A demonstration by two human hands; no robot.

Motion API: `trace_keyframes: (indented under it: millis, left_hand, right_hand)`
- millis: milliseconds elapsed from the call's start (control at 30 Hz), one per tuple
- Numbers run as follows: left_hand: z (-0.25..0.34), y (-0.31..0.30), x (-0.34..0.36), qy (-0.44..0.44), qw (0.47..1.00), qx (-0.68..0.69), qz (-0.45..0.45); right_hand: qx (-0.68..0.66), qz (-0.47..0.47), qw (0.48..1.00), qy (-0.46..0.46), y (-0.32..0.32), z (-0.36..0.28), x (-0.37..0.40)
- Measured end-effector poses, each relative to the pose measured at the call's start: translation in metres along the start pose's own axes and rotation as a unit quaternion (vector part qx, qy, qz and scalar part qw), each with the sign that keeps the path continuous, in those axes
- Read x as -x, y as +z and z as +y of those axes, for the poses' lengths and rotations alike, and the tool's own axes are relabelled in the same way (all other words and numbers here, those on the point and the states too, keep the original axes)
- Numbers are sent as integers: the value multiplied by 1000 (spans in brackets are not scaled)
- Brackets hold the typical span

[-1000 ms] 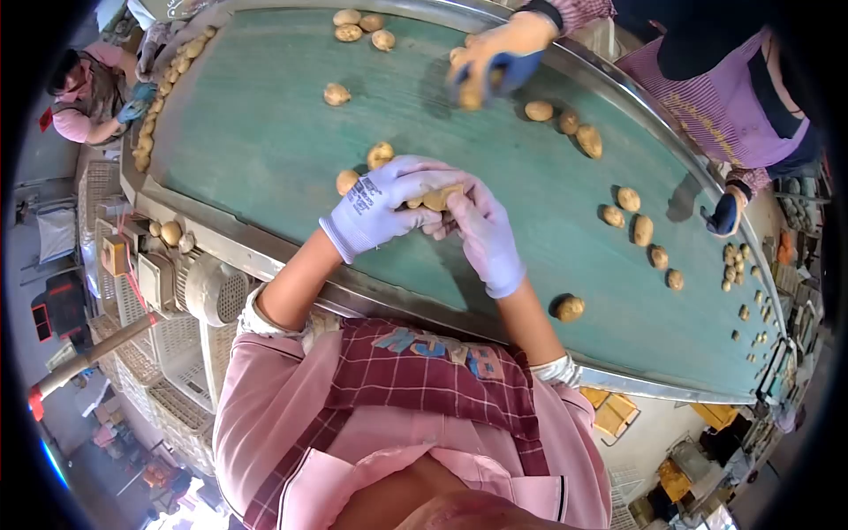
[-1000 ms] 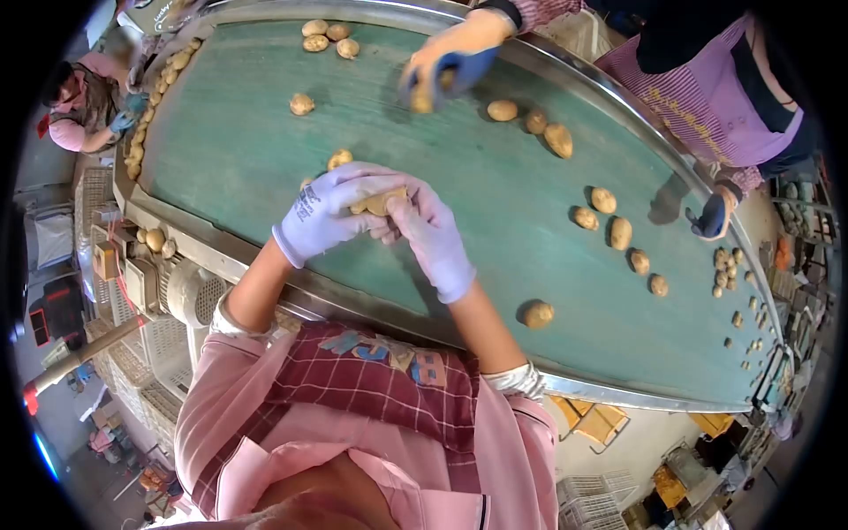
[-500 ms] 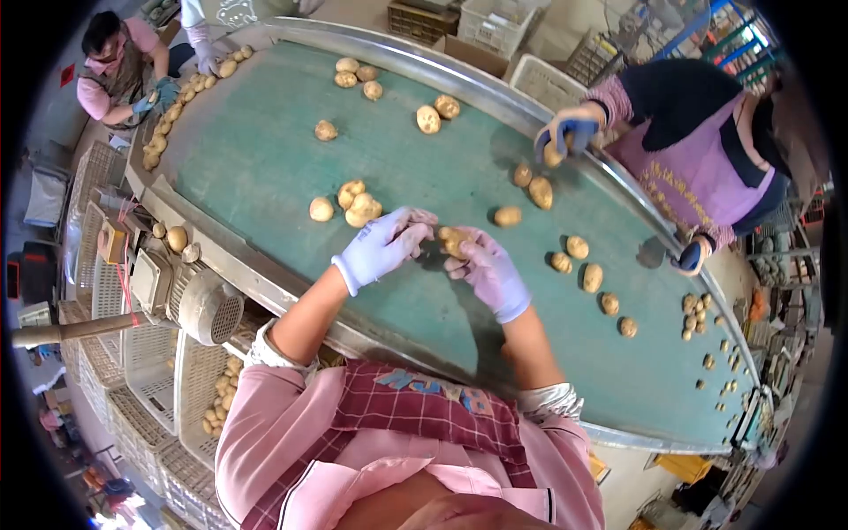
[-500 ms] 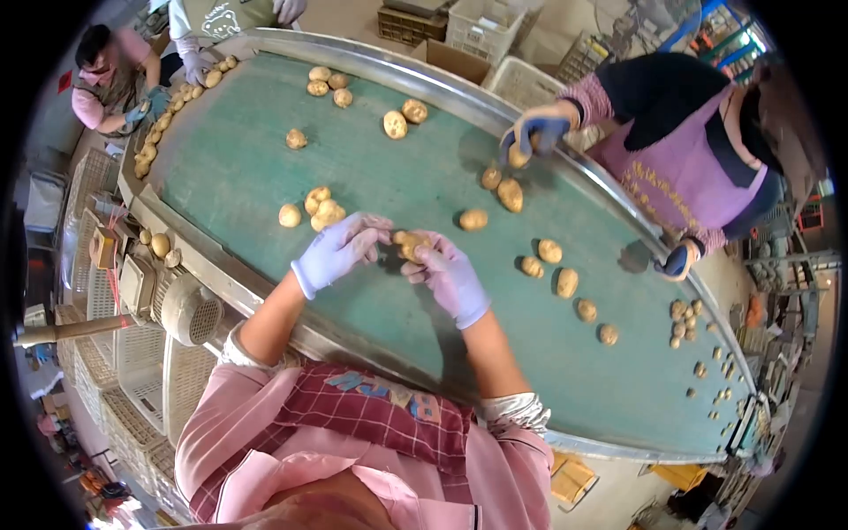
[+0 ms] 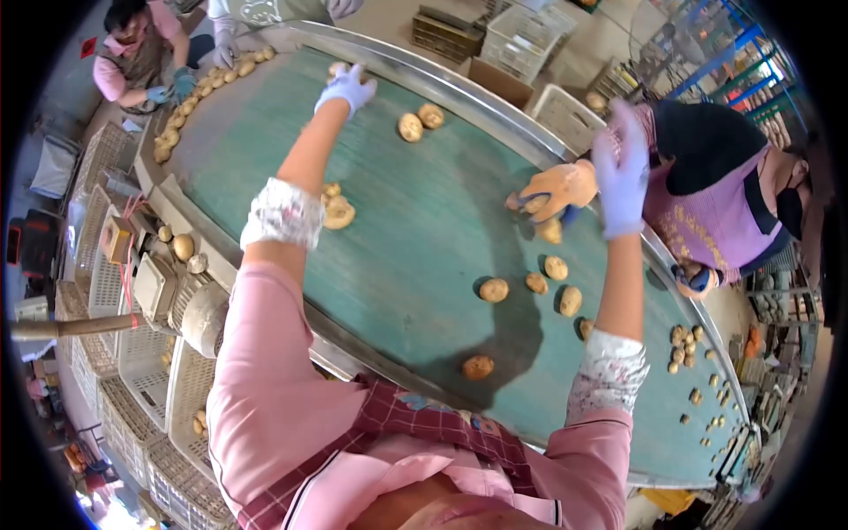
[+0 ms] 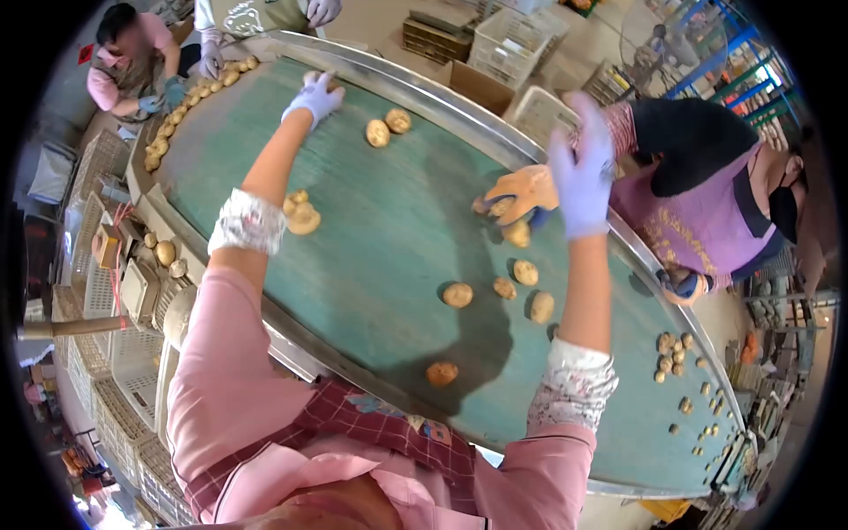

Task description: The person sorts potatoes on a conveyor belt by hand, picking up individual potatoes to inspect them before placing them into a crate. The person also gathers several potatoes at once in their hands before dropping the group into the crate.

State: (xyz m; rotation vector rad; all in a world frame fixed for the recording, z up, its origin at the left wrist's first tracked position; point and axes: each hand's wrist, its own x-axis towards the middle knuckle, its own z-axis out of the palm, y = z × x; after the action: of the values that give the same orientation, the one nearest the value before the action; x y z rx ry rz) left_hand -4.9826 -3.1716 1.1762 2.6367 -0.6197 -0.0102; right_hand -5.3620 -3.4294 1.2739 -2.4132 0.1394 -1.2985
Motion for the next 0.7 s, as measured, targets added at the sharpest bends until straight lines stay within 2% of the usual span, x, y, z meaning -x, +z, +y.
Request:
trace_keyframes:
  millis: [33, 100, 133, 167, 233, 300, 333, 433, 500, 533, 567, 633, 700]
  left_hand:
    - [4, 12, -11, -32, 999, -17, -24]
    - [-10, 28, -33, 54, 984, -172, 2]
    - [1, 25, -41, -3, 977, -212, -22]
    - [-15, 41, -57, 7, 982, -189, 11]
    - [-12, 46, -42, 12, 992, -128, 23]
    - [-22, 49, -16, 116, 986, -121, -9]
    - [-33, 52, -11, 68, 980, 120, -145]
    - [9, 11, 88, 97, 884, 342, -304]
    - [69, -4, 181, 193, 883, 272, -329]
    - [98, 11, 218, 327, 884, 221, -251]
    - [119, 26, 248, 451, 860, 168, -166]
    - [165, 34, 296, 389, 881, 78, -256]
    - [181, 42, 306, 360, 909, 20, -211]
  right_hand:
    - [44, -48, 998, -1, -7, -15, 27]
    - [51, -113, 992, -25, -24, -17, 90]
    - [77, -168, 982, 49, -44, -40, 111]
    - [72, -165, 978, 105, -61, -53, 134]
    - [84, -137, 967, 200, -96, -64, 180]
    - [63, -80, 951, 292, -112, -78, 229]
    - [49, -50, 939, 337, -114, -84, 249]
    - [-141, 38, 883, 447, -87, -120, 277]
    - [-146, 15, 907, 395, -63, -132, 276]
    - [-165, 33, 908, 383, -57, -127, 281]
    - [-180, 48, 910, 370, -53, -127, 281]
    - [-156, 9, 939, 306, -65, -130, 276]
    - [-205, -27, 932, 299, -84, -139, 275]
